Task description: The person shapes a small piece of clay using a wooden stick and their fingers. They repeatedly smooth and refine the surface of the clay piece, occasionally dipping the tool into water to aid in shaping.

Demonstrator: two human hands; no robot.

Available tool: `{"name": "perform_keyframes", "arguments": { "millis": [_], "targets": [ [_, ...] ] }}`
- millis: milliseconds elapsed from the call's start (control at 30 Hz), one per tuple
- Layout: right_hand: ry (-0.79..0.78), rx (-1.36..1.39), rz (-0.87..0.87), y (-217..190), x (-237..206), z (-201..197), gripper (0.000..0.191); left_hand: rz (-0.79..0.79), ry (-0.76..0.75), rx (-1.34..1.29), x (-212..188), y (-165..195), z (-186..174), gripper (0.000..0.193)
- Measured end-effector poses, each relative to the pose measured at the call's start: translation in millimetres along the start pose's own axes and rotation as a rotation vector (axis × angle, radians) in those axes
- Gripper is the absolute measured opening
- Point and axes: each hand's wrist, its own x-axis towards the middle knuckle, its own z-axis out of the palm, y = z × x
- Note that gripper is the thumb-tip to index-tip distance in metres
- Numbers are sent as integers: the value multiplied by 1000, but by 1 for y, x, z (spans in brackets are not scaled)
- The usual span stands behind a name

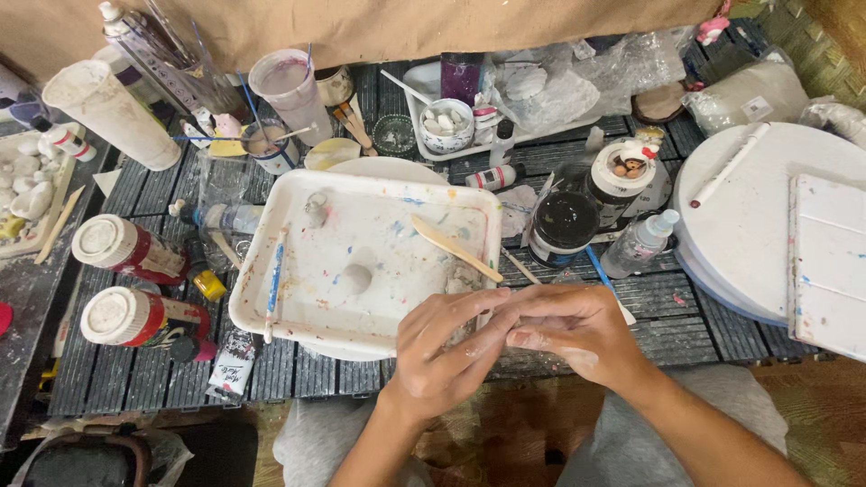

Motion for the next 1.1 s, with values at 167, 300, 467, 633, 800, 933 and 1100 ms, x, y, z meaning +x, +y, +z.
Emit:
{"name": "perform_keyframes", "arguments": {
  "millis": [167,300,467,633,800,933,1100],
  "targets": [
    [38,-55,-10,-6,2,-4,23,-42,-51,-14,2,1,1,44],
    [47,-75,18,-9,2,-4,23,-41,-66,11,4,0,-2,44],
    [78,-79,20,-9,0,-4,24,-55,-96,-23,4,0,-7,41],
    [58,-131,22,-9,0,-7,23,-60,-102,-45,4,0,-7,38],
    [71,-98,4,-8,-2,-6,21,-85,-95,-56,5,1,-6,38],
    [-1,-138,79,-9,0,-6,22,-93,-97,-54,5,1,-5,38],
    [-153,-107,126,-10,2,-12,23,-31,-124,-66,5,-3,-8,36]
  ]
}}
